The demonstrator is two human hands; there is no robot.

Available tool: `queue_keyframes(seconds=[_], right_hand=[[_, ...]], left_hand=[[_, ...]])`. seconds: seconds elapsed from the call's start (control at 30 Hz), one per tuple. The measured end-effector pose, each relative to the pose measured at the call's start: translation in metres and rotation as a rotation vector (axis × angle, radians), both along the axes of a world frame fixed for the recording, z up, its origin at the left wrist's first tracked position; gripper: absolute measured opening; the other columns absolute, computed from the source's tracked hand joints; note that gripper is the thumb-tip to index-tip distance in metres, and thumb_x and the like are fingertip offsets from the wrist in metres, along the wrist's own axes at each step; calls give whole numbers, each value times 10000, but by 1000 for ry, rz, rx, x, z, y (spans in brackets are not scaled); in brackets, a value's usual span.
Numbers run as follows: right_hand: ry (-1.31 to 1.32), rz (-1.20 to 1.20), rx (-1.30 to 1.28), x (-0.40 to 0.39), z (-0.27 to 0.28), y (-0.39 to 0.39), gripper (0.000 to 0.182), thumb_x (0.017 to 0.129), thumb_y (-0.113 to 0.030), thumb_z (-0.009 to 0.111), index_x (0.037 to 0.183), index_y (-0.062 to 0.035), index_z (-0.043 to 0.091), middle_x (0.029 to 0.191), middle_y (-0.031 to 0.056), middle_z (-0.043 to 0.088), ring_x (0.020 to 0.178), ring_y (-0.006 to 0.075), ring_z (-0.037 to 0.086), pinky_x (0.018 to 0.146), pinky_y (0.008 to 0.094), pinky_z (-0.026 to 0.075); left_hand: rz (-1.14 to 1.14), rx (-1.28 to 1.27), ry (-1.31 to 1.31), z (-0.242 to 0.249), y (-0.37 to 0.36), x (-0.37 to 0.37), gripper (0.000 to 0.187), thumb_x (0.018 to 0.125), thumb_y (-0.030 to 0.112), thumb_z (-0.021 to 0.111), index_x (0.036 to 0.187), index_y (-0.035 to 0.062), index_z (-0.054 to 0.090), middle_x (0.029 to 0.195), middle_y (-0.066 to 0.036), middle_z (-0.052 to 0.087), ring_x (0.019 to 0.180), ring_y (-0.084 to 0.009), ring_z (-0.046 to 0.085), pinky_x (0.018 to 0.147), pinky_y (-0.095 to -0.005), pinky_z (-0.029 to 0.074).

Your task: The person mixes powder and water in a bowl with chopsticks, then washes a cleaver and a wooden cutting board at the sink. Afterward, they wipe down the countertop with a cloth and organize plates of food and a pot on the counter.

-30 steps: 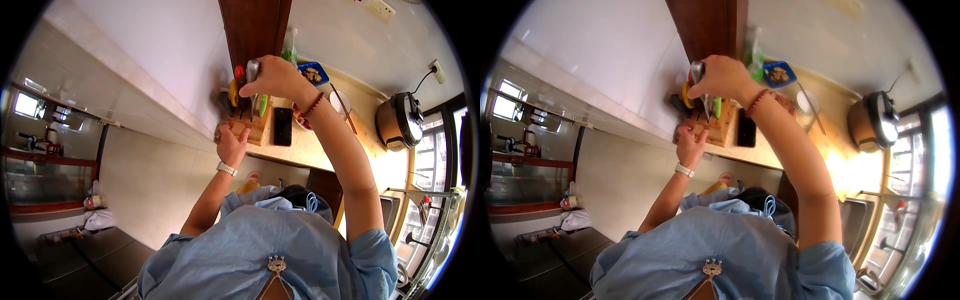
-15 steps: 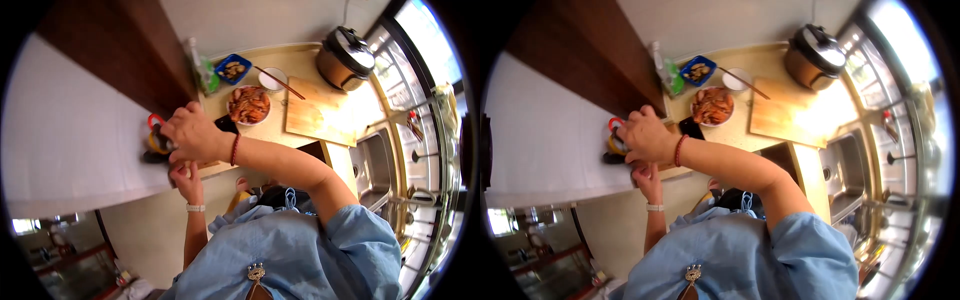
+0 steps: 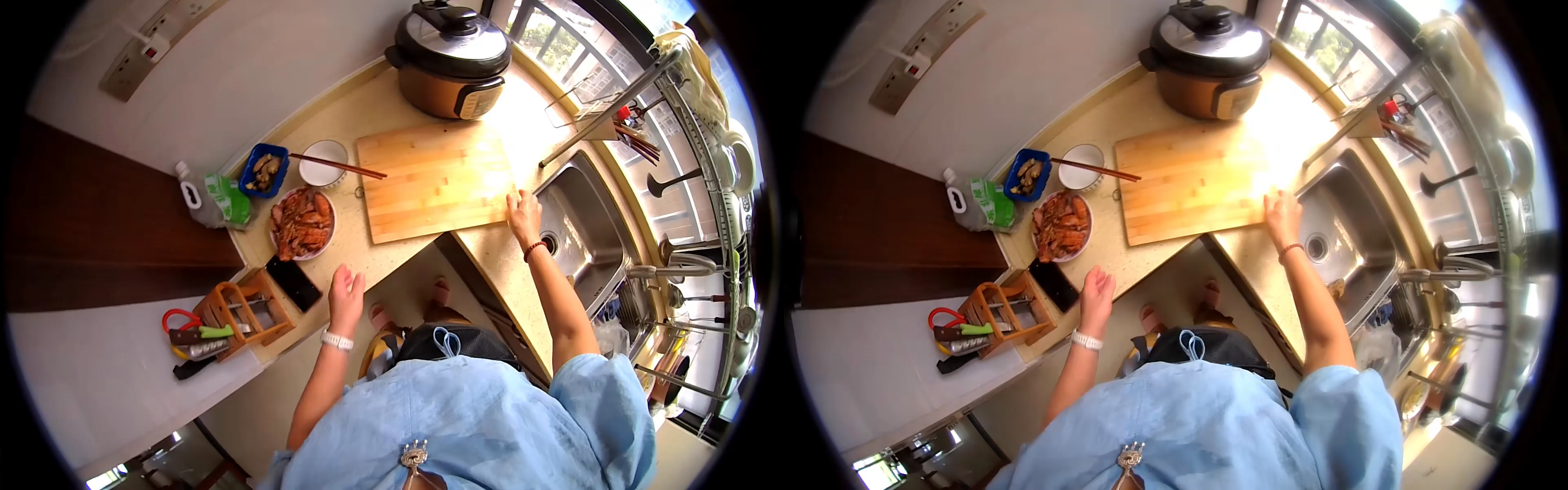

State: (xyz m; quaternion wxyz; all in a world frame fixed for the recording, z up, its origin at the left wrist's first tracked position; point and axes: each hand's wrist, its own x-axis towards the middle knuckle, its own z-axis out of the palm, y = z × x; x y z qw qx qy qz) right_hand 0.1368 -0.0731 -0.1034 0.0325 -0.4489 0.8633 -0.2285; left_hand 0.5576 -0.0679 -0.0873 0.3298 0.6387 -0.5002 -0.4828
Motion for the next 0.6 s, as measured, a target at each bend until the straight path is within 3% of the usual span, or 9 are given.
queue_keyframes(seconds=[0.07, 0.13, 0.27, 0.37, 0.5, 0.6], right_hand=[[-55, -107, 36, -32, -19, -2, 474, 920, -369, 592, 1128, 56, 595, 1135, 262, 608, 1060, 395, 571, 915, 458, 452], [-390, -82, 60, -52, -33, -9, 515, 929, -407, 566, 1136, 64, 585, 1143, 295, 593, 1096, 400, 550, 939, 449, 429], [-463, -148, 25, -40, -37, -16, 545, 943, -418, 528, 1046, 117, 552, 1174, 420, 419, 1080, 517, 478, 973, 465, 389], [-509, -173, 31, -33, -18, -13, 592, 957, -468, 443, 1050, 103, 567, 1079, 381, 556, 1031, 506, 539, 909, 482, 427], [-458, -300, 236, -39, 5, 16, 680, 950, -559, 313, 954, 25, 661, 1008, 282, 644, 970, 465, 592, 843, 504, 449], [-305, -327, 240, -50, 0, 58, 694, 954, -574, 327, 893, 29, 666, 927, 276, 649, 907, 447, 613, 789, 505, 460]], left_hand=[[-12, -10, -35, -23, -35, -40, 537, 926, 286, 618, 1300, -66, 461, 1219, -215, 582, 1125, -296, 565, 971, -389, 448], [127, 99, 121, -38, -64, -72, 526, 927, 295, 603, 1267, -85, 472, 1216, -223, 579, 1129, -299, 555, 987, -384, 422], [50, 212, 41, -17, -91, -104, 487, 904, 252, 615, 1210, -104, 486, 1187, -193, 591, 1075, -247, 565, 916, -346, 443], [35, 273, 124, -37, -94, -98, 488, 900, 254, 622, 1203, -105, 491, 1180, -174, 597, 1059, -244, 572, 909, -341, 448], [19, 471, 187, 10, -71, -119, 451, 905, 261, 622, 1194, -67, 515, 1163, -143, 608, 1036, -217, 589, 879, -333, 461], [-68, 569, 228, 4, -53, -116, 404, 909, 249, 616, 1185, -33, 528, 1134, -119, 617, 993, -192, 600, 828, -313, 471]])
